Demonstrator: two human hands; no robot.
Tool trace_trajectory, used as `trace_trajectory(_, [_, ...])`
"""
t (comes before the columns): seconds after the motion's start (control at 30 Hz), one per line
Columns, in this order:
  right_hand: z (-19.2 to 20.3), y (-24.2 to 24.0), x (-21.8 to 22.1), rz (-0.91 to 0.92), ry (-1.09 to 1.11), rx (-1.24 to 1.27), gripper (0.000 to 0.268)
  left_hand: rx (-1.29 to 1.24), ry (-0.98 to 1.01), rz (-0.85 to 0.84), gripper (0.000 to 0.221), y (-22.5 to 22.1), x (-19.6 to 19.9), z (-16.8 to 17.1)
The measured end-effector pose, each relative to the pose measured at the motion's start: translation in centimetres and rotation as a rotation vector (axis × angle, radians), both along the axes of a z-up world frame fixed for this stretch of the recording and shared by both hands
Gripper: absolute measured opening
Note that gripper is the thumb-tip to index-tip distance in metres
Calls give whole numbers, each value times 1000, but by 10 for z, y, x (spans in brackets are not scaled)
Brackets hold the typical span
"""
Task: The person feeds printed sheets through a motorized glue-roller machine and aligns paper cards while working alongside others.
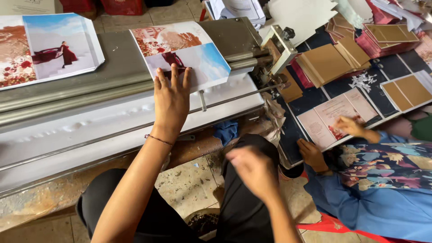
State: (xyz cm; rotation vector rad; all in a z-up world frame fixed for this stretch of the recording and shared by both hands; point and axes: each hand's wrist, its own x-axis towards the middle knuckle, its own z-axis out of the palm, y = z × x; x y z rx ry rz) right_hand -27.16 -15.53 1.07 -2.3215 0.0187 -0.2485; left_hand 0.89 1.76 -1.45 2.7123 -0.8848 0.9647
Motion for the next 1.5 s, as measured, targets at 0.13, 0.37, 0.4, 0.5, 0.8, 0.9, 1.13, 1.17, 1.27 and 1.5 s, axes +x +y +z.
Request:
trace_trajectory(0.13, [-14, -121, 9, -494, -75, 11, 32, 16, 48, 12, 62, 1, -4, 7])
trace_trajectory(0.37, [-40, -117, -13, -416, 261, 450, 50, -38, 31, 1, 58, 10, -1, 4])
trace_trajectory(0.4, [-56, -129, -17, -468, 259, 428, 51, -33, 49, 4, 59, 13, -4, 8])
trace_trajectory(0.5, [-87, -154, -8, -482, 219, 387, 46, -29, 68, 31, 61, 11, -3, 12])
trace_trajectory(0.8, [-157, -197, -3, -550, 357, 509, 73, 21, 180, 72, 66, 14, -1, 12])
trace_trajectory(0.9, [-148, -269, -28, -59, -177, -558, 30, 37, 198, 83, 67, 12, 1, 13])
trace_trajectory(1.13, [-157, -309, -44, 112, -319, -1028, 37, 26, 193, 95, 59, 10, 13, 7])
trace_trajectory(1.17, [-160, -310, -50, 115, -319, -1026, 37, 28, 194, 98, 59, 11, 8, 1])
trace_trajectory(1.27, [-169, -316, -43, 83, -414, -1035, 37, -121, -17, 56, 54, 6, 16, -4])
trace_trajectory(1.5, [-177, -327, -45, 121, -430, -982, 27, 18, 96, 141, 63, 3, 7, -12])
